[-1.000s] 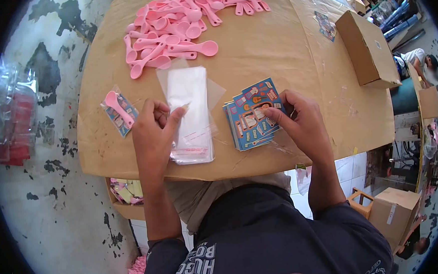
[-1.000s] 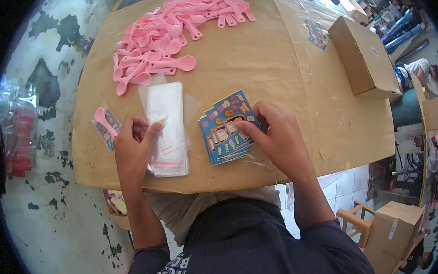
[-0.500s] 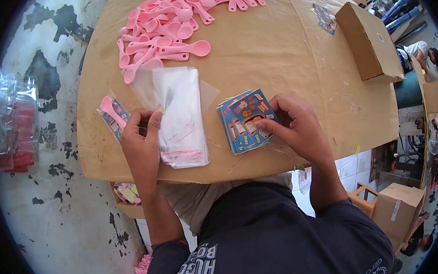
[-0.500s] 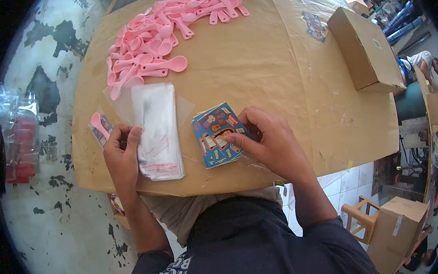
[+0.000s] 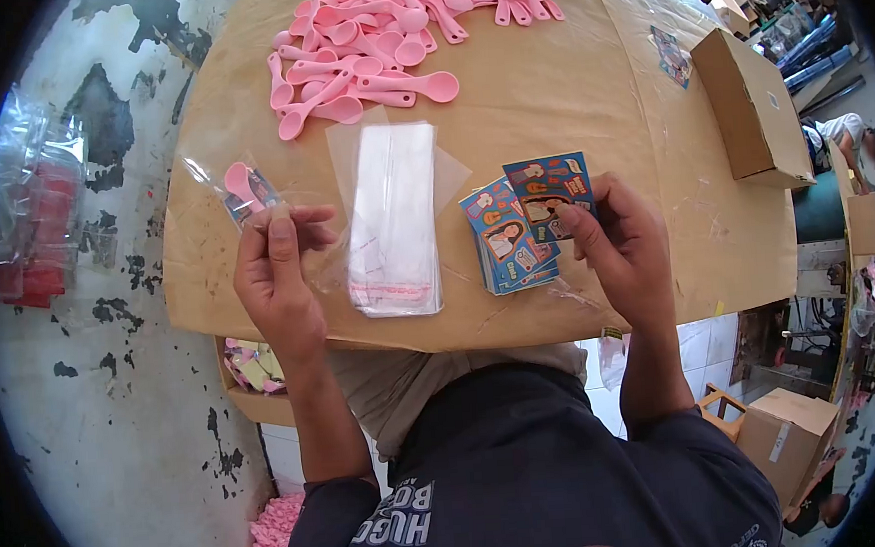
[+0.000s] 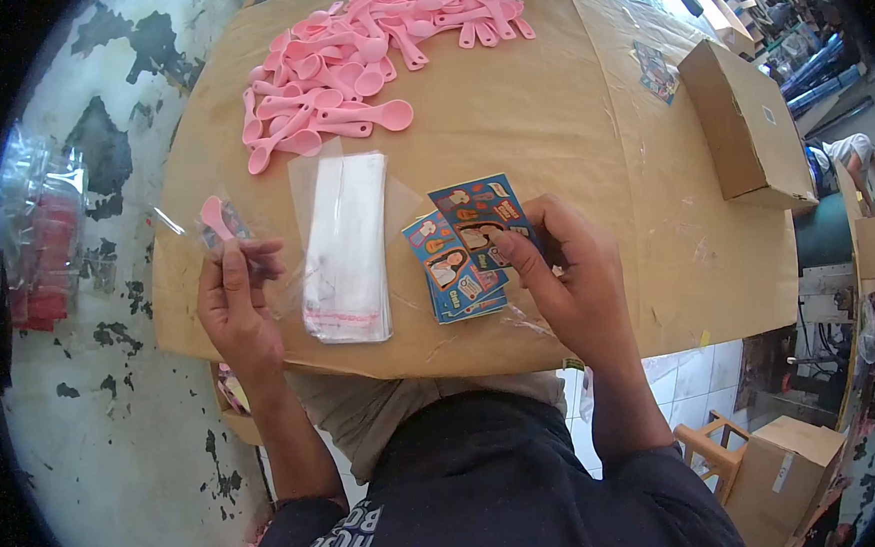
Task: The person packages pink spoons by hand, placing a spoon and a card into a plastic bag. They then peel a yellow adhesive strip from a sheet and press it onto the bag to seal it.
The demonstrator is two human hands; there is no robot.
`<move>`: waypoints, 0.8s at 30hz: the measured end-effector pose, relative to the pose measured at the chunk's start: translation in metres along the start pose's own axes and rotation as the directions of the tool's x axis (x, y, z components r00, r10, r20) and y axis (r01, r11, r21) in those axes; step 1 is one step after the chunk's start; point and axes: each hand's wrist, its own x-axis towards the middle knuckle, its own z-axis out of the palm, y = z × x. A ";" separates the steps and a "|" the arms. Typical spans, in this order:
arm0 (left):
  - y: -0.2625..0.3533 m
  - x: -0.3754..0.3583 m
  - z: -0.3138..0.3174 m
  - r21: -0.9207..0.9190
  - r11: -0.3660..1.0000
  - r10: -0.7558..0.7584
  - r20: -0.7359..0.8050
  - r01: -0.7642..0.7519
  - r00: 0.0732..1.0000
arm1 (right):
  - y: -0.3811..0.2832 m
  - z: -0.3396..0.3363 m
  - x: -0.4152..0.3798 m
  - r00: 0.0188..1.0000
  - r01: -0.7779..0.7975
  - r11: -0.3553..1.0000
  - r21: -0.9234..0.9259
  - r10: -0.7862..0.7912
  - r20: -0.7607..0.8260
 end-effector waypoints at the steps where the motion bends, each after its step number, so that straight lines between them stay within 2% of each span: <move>1: -0.001 -0.001 0.001 -0.279 0.955 -0.084 0.068 0.100 0.994 | -0.003 0.001 -0.002 1.000 0.004 1.000 -0.003 -0.004 0.002; 2: -0.001 -0.002 0.003 -0.527 0.825 -0.143 0.156 0.205 0.977 | -0.008 0.002 -0.005 1.000 0.000 0.999 0.038 0.000 0.004; 3: 0.001 -0.002 0.006 -0.529 0.824 -0.142 0.152 0.202 0.978 | -0.011 0.003 -0.007 1.000 -0.004 0.997 0.080 0.004 0.006; 5: 0.009 -0.002 0.012 -0.592 0.737 -0.223 0.244 0.327 0.944 | -0.014 0.005 -0.009 1.000 0.019 0.997 0.078 -0.020 0.010; 6: 0.014 -0.003 0.016 -0.593 0.736 -0.221 0.244 0.326 0.944 | -0.015 0.005 -0.010 0.999 0.041 0.996 0.077 -0.042 0.011; 8: 0.021 -0.004 0.021 -0.405 0.855 -0.266 0.194 0.324 0.944 | -0.014 0.008 -0.011 0.997 0.080 0.994 0.077 -0.081 0.010; 9: 0.021 -0.005 0.021 -0.405 0.856 -0.264 0.193 0.321 0.945 | -0.014 0.010 -0.011 0.993 0.119 0.990 0.078 -0.120 0.009; 11: 0.018 -0.009 0.019 -0.144 0.949 -0.238 0.257 0.280 0.937 | -0.018 0.014 -0.012 0.993 0.115 0.986 0.118 -0.118 0.020; 17: 0.017 -0.016 0.018 -0.134 0.951 -0.212 0.372 0.278 0.904 | -0.027 0.020 -0.014 0.991 0.095 0.968 0.233 -0.113 0.065; 19: 0.023 -0.015 0.017 -0.173 0.891 -0.308 0.451 0.421 0.837 | -0.028 0.019 -0.015 0.991 0.096 0.967 0.236 -0.114 0.067; 23: 0.019 -0.016 0.019 -0.179 0.908 -0.260 0.466 0.378 0.845 | -0.027 0.016 -0.016 0.992 0.088 0.966 0.245 -0.108 0.070; 24: 0.019 -0.016 0.022 -0.210 0.934 -0.181 0.417 0.288 0.891 | -0.026 0.015 -0.018 0.991 0.081 0.968 0.239 -0.103 0.082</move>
